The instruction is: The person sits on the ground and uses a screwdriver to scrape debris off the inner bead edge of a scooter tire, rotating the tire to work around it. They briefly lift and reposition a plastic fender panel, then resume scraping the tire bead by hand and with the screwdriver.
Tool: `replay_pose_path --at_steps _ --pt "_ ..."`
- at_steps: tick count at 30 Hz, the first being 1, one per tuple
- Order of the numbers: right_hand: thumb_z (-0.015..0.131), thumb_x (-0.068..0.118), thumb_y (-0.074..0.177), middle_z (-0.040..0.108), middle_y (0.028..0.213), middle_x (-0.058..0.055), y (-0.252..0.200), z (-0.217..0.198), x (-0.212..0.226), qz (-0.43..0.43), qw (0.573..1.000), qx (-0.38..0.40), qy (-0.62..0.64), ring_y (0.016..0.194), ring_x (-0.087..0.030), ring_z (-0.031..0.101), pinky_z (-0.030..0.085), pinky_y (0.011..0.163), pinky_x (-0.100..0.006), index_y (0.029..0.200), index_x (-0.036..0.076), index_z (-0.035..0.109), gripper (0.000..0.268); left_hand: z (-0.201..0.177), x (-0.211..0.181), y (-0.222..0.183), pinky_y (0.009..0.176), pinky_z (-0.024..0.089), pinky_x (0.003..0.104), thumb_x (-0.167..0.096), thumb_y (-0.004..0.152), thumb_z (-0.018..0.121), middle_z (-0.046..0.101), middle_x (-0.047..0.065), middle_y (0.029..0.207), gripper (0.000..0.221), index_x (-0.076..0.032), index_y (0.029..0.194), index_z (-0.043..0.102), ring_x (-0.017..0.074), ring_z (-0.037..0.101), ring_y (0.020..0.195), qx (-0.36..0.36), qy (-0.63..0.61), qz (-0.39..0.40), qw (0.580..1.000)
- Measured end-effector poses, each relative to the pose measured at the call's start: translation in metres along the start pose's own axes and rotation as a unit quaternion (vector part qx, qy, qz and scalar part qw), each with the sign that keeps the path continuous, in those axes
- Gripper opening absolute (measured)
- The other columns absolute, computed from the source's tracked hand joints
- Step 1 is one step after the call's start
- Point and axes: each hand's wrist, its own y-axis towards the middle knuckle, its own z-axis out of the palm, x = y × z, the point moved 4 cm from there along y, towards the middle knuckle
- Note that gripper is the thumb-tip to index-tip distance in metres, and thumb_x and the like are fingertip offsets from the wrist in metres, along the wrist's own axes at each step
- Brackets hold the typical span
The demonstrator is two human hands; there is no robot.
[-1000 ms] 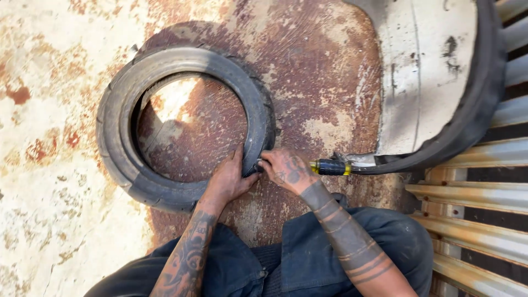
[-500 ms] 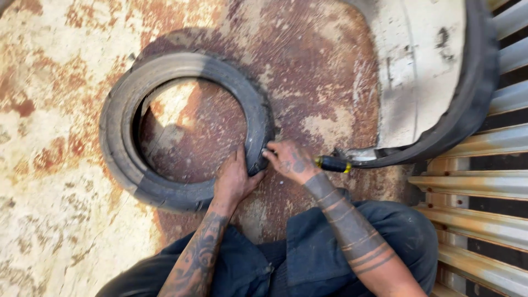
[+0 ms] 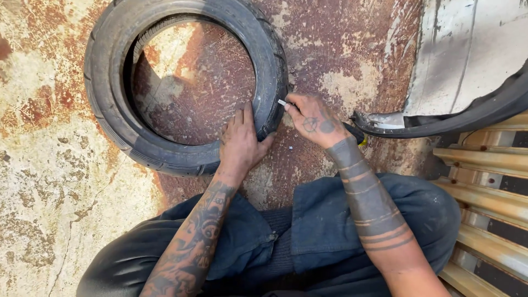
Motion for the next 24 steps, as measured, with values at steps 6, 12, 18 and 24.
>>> replay_pose_path --at_steps 6,12,18,24 --pt "0.046 0.017 0.11 0.066 0.121 -0.028 -0.004 -0.001 0.02 -0.06 0.998 -0.023 -0.001 0.116 -0.042 0.065 0.051 0.1 -0.052 0.135 -0.006 0.059 0.037 -0.001 -0.009 -0.004 0.098 0.053 0.059 -0.043 0.083 0.08 0.055 0.024 0.129 0.106 0.0 0.162 0.023 0.0434 0.061 0.119 0.011 0.104 0.073 0.992" --pt "0.044 0.012 0.111 0.066 0.116 -0.029 -0.006 -0.015 0.014 -0.064 0.996 -0.059 -0.006 0.11 -0.043 0.065 0.052 0.097 -0.053 0.137 -0.009 0.058 0.036 0.005 -0.001 -0.012 0.095 0.055 0.061 -0.043 0.081 0.081 0.055 0.027 0.128 0.108 -0.001 0.161 0.023 0.0453 0.061 0.119 0.005 0.11 0.108 0.988" --pt "0.051 0.007 0.109 0.066 0.114 -0.032 -0.019 -0.023 0.026 -0.098 0.99 -0.094 0.028 0.114 -0.05 0.063 0.051 0.095 -0.059 0.127 -0.008 0.063 0.026 0.037 -0.01 -0.039 0.094 0.055 0.063 -0.036 0.084 0.078 0.057 0.026 0.125 0.103 -0.005 0.164 0.022 0.045 0.062 0.119 0.067 0.052 0.169 0.982" --pt "0.049 0.003 0.111 0.066 0.111 -0.033 -0.02 -0.031 0.018 -0.132 0.983 -0.124 0.037 0.11 -0.049 0.064 0.05 0.095 -0.059 0.127 -0.009 0.063 0.025 -0.002 -0.033 -0.043 0.098 0.05 0.07 -0.022 0.087 0.074 0.059 0.033 0.126 0.088 -0.001 0.16 0.03 0.0516 0.06 0.121 0.161 -0.009 0.267 0.95"
